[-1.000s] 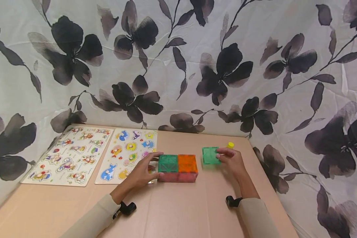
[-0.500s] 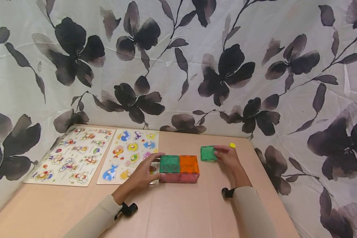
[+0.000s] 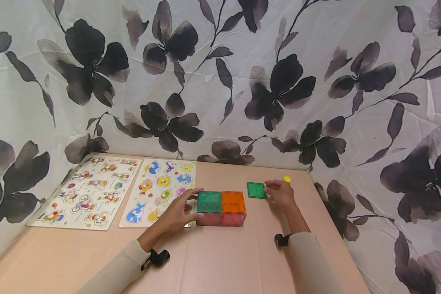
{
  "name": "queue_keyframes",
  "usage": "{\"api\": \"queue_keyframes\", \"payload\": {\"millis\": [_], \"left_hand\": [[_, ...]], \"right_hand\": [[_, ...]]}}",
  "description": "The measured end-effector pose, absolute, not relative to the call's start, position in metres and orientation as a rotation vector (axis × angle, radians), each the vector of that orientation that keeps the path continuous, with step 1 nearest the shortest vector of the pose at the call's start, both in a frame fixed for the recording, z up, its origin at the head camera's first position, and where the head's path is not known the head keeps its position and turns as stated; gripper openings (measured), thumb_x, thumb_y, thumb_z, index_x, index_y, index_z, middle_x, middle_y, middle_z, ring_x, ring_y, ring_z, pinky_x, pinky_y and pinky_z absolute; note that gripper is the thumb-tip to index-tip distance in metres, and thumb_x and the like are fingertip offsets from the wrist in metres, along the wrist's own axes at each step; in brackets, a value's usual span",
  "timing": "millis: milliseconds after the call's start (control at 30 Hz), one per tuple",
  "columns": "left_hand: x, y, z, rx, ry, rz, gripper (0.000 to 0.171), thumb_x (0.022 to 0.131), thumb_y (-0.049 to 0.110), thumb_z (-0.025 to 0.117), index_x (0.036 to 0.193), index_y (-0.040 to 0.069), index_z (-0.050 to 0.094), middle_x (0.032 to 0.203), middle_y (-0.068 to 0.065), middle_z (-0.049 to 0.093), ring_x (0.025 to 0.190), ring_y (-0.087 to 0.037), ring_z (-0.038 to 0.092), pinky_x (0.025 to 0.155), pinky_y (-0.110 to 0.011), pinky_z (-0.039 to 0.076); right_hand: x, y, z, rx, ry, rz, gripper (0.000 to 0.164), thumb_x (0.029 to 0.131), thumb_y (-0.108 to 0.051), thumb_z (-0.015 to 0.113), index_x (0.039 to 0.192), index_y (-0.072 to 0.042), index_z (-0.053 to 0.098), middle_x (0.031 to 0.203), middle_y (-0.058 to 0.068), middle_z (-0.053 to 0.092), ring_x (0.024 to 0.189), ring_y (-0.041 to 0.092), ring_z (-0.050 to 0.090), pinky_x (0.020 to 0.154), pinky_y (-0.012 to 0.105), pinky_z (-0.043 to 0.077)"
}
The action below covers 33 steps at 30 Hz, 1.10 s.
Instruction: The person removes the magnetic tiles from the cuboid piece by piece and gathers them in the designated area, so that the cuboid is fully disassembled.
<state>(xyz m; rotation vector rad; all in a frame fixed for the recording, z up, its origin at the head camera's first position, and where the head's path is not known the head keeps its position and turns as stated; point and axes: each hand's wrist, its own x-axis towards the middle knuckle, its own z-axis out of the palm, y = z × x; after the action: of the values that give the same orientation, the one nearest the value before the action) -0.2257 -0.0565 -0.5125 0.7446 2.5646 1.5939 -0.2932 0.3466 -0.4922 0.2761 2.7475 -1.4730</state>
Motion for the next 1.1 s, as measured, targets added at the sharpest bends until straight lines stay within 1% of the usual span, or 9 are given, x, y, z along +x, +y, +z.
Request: {"api": "queue_keyframes", "payload": {"millis": [67, 200, 433, 533, 700, 767, 900, 1000, 1100], "left_hand": [[-0.226, -0.057, -0.512, 0.748, 2.557, 1.599, 0.079, 0.091, 0.024, 0.086, 0.159, 0.026, 0.046, 0.155, -0.004, 0.054, 0.140, -0.030, 0.055, 0.108, -0.047, 0.058], [-0.226, -0.057, -0.512, 0.748, 2.535, 1.606, 0.079, 0.090, 0.025, 0.086, 0.159, 0.030, 0.046, 0.157, -0.002, 0.053, 0.142, -0.028, 0.054, 0.111, -0.047, 0.056], [-0.228, -0.057, -0.512, 0.783, 2.485, 1.654, 0.079, 0.091, 0.029, 0.085, 0.159, 0.026, 0.045, 0.160, -0.004, 0.052, 0.144, -0.026, 0.053, 0.112, -0.048, 0.055], [-0.229, -0.057, -0.512, 0.793, 2.463, 1.678, 0.075, 0.094, 0.031, 0.083, 0.159, 0.025, 0.046, 0.161, -0.004, 0.052, 0.144, -0.026, 0.053, 0.112, -0.049, 0.055], [-0.229, -0.056, -0.510, 0.816, 2.439, 1.714, 0.071, 0.096, 0.030, 0.081, 0.159, 0.017, 0.049, 0.161, -0.005, 0.051, 0.143, -0.030, 0.054, 0.112, -0.052, 0.054], [-0.228, -0.055, -0.510, 0.835, 2.442, 1.717, 0.071, 0.096, 0.028, 0.080, 0.158, 0.014, 0.049, 0.161, -0.006, 0.051, 0.142, -0.032, 0.055, 0.111, -0.054, 0.055], [-0.228, -0.055, -0.510, 0.854, 2.457, 1.709, 0.071, 0.096, 0.027, 0.081, 0.158, 0.013, 0.049, 0.161, -0.008, 0.051, 0.142, -0.034, 0.055, 0.110, -0.055, 0.055], [-0.227, -0.056, -0.510, 0.851, 2.460, 1.704, 0.071, 0.095, 0.026, 0.082, 0.157, 0.016, 0.050, 0.161, -0.008, 0.051, 0.142, -0.034, 0.055, 0.109, -0.055, 0.055], [-0.226, -0.056, -0.509, 0.837, 2.463, 1.693, 0.071, 0.094, 0.028, 0.082, 0.157, 0.019, 0.050, 0.161, -0.007, 0.052, 0.142, -0.033, 0.055, 0.110, -0.054, 0.055]], "right_hand": [[-0.287, 0.343, -0.487, 0.220, 2.792, -1.431, 0.037, 0.103, -0.017, 0.072, 0.139, -0.008, 0.069, 0.133, 0.017, 0.073, 0.111, 0.026, 0.070, 0.083, 0.019, 0.061], [-0.268, 0.332, -0.476, 0.057, 2.786, -1.460, 0.039, 0.102, -0.020, 0.072, 0.139, -0.006, 0.069, 0.128, 0.018, 0.075, 0.109, 0.029, 0.071, 0.085, 0.022, 0.063], [-0.232, 0.308, -0.466, -0.182, 2.668, -1.532, 0.039, 0.104, -0.019, 0.071, 0.139, -0.003, 0.067, 0.123, 0.025, 0.075, 0.106, 0.040, 0.074, 0.085, 0.030, 0.064], [-0.222, 0.300, -0.467, -0.241, 2.599, -1.547, 0.038, 0.104, -0.019, 0.070, 0.139, -0.005, 0.067, 0.123, 0.022, 0.076, 0.105, 0.035, 0.076, 0.085, 0.032, 0.065], [-0.212, 0.285, -0.471, -0.285, 2.526, -1.599, 0.038, 0.101, -0.023, 0.074, 0.135, -0.007, 0.070, 0.120, 0.020, 0.075, 0.100, 0.023, 0.073, 0.083, 0.032, 0.065], [-0.209, 0.281, -0.471, -0.289, 2.514, -1.614, 0.036, 0.100, -0.022, 0.075, 0.132, -0.007, 0.072, 0.117, 0.020, 0.074, 0.098, 0.022, 0.072, 0.081, 0.031, 0.065], [-0.205, 0.274, -0.470, -0.262, 2.526, -1.621, 0.031, 0.098, -0.017, 0.078, 0.127, -0.006, 0.075, 0.111, 0.019, 0.073, 0.096, 0.024, 0.068, 0.079, 0.027, 0.063], [-0.203, 0.272, -0.468, -0.236, 2.541, -1.643, 0.030, 0.097, -0.015, 0.079, 0.125, -0.006, 0.076, 0.111, 0.019, 0.072, 0.097, 0.025, 0.066, 0.079, 0.024, 0.061], [-0.202, 0.270, -0.464, -0.236, 2.534, -1.696, 0.030, 0.096, -0.012, 0.079, 0.125, -0.005, 0.077, 0.113, 0.020, 0.072, 0.097, 0.026, 0.069, 0.081, 0.021, 0.061]]}}
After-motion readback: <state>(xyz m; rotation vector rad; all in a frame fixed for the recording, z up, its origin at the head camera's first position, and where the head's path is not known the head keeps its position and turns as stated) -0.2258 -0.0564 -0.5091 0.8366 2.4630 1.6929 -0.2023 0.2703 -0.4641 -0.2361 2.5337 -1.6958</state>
